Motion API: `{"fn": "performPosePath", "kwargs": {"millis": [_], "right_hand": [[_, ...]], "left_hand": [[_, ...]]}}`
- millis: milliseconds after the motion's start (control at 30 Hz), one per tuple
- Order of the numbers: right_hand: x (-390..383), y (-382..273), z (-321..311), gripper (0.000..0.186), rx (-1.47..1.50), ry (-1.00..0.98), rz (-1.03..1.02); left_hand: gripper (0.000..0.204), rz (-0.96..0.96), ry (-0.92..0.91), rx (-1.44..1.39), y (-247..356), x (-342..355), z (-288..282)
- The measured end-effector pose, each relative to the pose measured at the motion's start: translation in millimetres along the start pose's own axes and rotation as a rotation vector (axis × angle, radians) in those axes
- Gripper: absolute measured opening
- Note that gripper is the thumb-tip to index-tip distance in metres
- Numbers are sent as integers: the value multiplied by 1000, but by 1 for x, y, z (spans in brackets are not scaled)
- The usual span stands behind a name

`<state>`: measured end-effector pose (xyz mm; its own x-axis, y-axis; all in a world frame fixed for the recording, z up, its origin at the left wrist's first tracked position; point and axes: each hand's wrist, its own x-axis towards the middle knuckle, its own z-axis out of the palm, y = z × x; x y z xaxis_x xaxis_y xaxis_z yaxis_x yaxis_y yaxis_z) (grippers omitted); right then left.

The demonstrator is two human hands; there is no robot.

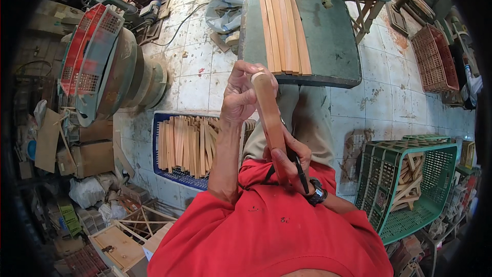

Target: The person holds a small wooden piece in their left hand and uses a utility knife in their right hand to shave the edges and corners. They repeatedly rotate the piece to access different sides, removing thin shavings of wood to smooth the surface. The finished pieces are placed into a green plastic crate.

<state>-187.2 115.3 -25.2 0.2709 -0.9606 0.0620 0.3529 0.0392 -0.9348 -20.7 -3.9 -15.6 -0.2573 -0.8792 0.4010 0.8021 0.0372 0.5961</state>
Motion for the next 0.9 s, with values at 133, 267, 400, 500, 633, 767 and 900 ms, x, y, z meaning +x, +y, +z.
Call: {"fn": "performPosePath", "kwargs": {"millis": [133, 267, 400, 500, 633, 767, 900], "right_hand": [[-1, -4, 2, 53, 108, 18, 75], [-2, -3, 2, 52, 108, 17, 86], [-3, 1, 1, 51, 33, 31, 72], [-3, 2, 2, 51, 20, 55, 70], [-1, 1, 2, 52, 80, 92, 95], [1, 2, -3, 53, 36, 109, 66], [0, 3, -5, 52, -2, 112, 62]], "left_hand": [[42, -20, 0, 5, 3, 0, -2], [42, -8, -23, -19, 1, 0, -3], [40, 1, -101, -68, -2, 2, -9], [45, -25, -95, -100, -2, 2, -7], [66, -122, 41, -91, 1, 2, 6], [92, -312, 235, 153, 23, -2, 33], [68, -322, 382, 718, 36, -2, 80]]}}
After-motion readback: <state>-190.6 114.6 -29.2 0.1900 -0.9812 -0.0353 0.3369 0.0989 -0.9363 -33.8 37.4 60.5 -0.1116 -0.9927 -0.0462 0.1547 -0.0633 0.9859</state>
